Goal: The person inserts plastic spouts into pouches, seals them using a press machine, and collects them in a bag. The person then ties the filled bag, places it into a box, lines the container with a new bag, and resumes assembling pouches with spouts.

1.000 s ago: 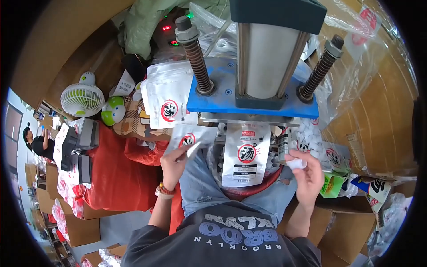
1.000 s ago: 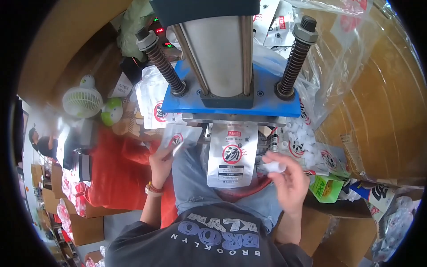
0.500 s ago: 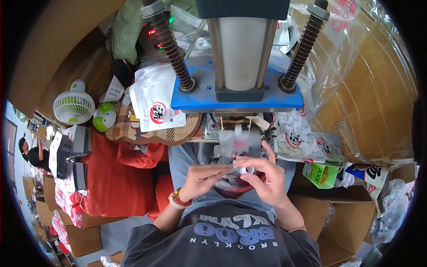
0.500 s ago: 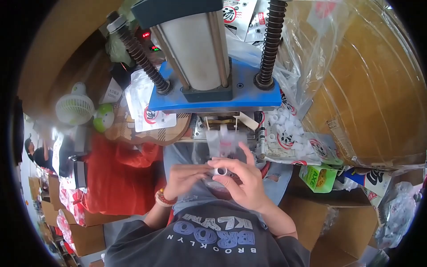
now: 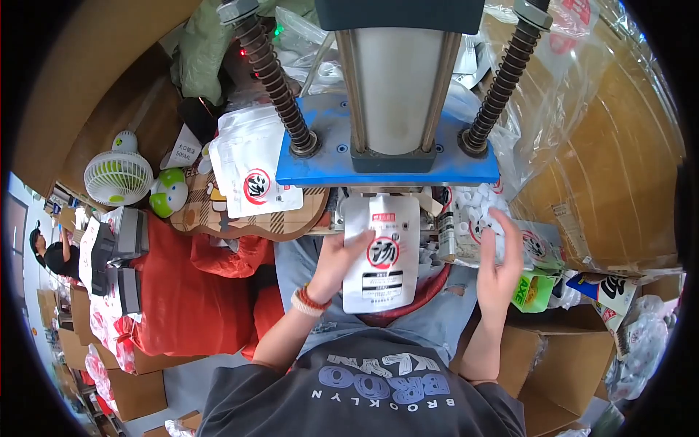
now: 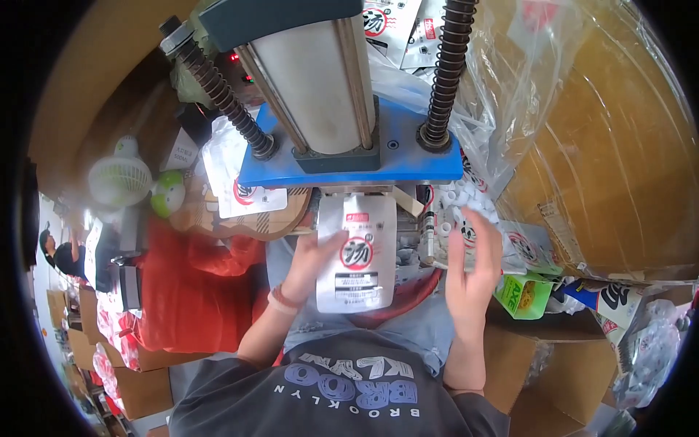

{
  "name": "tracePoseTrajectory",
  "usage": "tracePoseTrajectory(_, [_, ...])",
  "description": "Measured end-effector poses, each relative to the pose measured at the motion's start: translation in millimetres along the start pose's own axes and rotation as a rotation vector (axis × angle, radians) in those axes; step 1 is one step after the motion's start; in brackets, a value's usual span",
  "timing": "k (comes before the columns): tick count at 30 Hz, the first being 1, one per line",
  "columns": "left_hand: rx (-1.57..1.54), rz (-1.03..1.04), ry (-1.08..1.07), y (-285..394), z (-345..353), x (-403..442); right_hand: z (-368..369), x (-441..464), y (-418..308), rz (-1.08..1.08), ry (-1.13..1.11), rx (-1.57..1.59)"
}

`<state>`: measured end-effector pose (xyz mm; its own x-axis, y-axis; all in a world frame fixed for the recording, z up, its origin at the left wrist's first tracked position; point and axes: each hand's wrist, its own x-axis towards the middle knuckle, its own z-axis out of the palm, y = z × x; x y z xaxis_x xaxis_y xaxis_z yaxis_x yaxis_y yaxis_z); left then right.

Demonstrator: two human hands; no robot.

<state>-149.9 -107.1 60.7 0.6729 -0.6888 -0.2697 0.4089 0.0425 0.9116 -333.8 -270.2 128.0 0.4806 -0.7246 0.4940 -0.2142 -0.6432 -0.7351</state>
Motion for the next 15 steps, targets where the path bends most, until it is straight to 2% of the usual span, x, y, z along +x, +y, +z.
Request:
tracePoseTrajectory(1, [-0.007, -0.104, -0.033, 0.7, -5.0, 9.8, 10.0, 7.4, 13.2, -0.057, -0.029, -0.233])
tracePoseTrajectory(3, [-0.092, -0.031, -0.017, -11.5, -3.6, 17.3, 39.0, -9.1, 70.5, -0.074, -0.253, -0.506])
tracePoseTrajectory(4, [-0.071, -0.036, 0.022, -15.8, -3.5, 18.2, 30.5, -9.9, 58.0, 0.039, -0.364, -0.447])
tracePoseTrajectory(5, [0.009, -0.086, 0.001, -11.8, -6.7, 17.0, 26.9, -17.2, 55.2, 0.089, -0.395, -0.404])
tracePoseTrajectory(6, [0.022, -0.054, -0.016, -15.8, -11.0, 19.1, 25.3, -27.8, 52.8, 0.142, -0.435, -0.354])
tracePoseTrajectory(8, [0.320, -0.014, -0.153, 0.7, -29.6, 24.5, 15.6, -31.3, 44.6, 0.100, -0.425, -0.324])
tracePoseTrajectory(9, [0.725, 0.057, -0.095, 19.0, -45.6, 29.1, 10.3, -26.4, 44.7, 0.072, -0.425, -0.315])
tracePoseTrajectory(11, [0.826, 0.414, 0.320, 24.7, -83.8, 39.5, -1.9, -21.8, 49.7, 0.217, -0.533, -0.084])
tracePoseTrajectory(12, [1.463, 0.627, 0.576, 24.5, -108.9, 43.6, -1.7, -24.0, 60.1, 0.214, -0.511, -0.030])
tracePoseTrajectory(13, [1.572, 0.591, 0.492, 11.7, -140.9, 46.7, 1.3, -29.0, 65.4, 0.217, -0.514, -0.031])
tracePoseTrajectory(14, [1.676, 0.551, 0.404, 0.5, -163.6, 44.0, 3.2, -33.6, 68.2, 0.304, -0.421, 0.155])
tracePoseTrajectory(15, [1.721, 0.556, 0.290, 14.7, -155.1, 24.0, 3.7, -35.6, 69.0, 0.385, -0.317, 0.342])
